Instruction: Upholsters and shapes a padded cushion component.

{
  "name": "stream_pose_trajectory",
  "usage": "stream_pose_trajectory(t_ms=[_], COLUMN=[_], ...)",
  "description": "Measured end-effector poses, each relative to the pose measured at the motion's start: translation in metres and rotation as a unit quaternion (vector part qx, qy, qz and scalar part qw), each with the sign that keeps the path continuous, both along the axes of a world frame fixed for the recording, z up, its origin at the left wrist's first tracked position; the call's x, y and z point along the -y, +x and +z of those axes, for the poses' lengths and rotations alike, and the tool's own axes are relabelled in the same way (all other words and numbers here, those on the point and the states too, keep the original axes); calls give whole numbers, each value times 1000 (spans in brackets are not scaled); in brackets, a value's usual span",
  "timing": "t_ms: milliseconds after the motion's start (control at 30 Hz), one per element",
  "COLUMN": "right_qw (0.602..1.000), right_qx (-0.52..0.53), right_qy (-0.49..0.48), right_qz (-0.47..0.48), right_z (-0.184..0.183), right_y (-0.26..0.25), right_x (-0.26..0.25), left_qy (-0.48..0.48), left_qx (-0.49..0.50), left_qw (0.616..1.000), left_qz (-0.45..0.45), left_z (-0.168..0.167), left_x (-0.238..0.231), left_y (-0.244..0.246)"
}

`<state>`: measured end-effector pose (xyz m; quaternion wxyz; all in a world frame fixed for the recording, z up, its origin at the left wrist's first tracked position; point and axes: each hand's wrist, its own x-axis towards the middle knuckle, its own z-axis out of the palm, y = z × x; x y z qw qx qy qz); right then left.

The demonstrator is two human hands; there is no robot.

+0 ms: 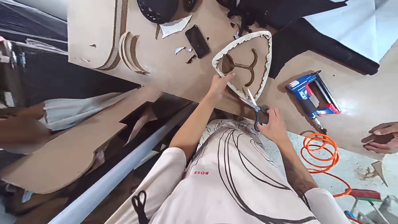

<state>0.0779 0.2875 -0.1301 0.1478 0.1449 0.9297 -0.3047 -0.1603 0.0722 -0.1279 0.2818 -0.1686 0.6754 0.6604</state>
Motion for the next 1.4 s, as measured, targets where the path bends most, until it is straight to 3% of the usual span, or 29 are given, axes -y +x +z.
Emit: stream_pose_trajectory(t_ms=[133,267,333,400,467,533,600,633,700,767,833,900,967,1000,1067,1100,1200,1267,1400], right_qw=[988,983,980,979,976,963,921,897,932,978,983,987,994,997,997,994,982,980,970], right_qx=[-85,-95,-86,-80,-132,-220,-246,-236,-185,-148,-158,-132,-76,-32,62,103,183,201,234], right_qy=[-108,24,85,127,116,4,-230,-312,-260,-133,-88,-71,-53,-43,-16,-4,32,6,-41], right_qz=[-75,-153,-158,-138,-130,-152,-195,-207,-172,-61,23,50,54,50,38,34,13,-9,-58], right_z=[8,4,-6,-2,20,45,58,55,44,30,12,11,26,31,27,23,9,3,-3], right_y=[11,29,29,21,3,-19,-42,-53,-71,-88,-99,-102,-109,-117,-142,-153,-189,-197,-198], right_x=[-10,-12,-6,-2,-2,-2,-7,-10,-14,-5,14,30,38,41,46,48,50,48,47], left_qy=[142,135,67,-82,-225,-273,-279,-288,-311,-324,-289,-229,-233,-284,-384,-389,-247,-194,-204], left_qx=[-9,-154,-230,-282,-371,-519,-644,-671,-662,-587,-492,-423,-373,-323,-157,-64,118,151,151], left_qw=[989,978,971,954,890,770,633,583,537,550,607,680,764,796,821,827,907,939,948], left_qz=[35,34,-8,-62,-143,-250,-327,-357,-421,-497,-553,-554,-473,-426,-392,-400,-319,-238,-193], left_z=[23,24,44,77,104,110,84,62,13,-21,-28,-19,0,12,25,25,6,-5,-13], left_x=[-9,9,26,41,49,51,51,53,62,70,72,73,69,63,45,39,37,36,30], left_y=[14,3,2,10,22,38,55,63,80,92,91,84,70,61,35,23,13,17,23])
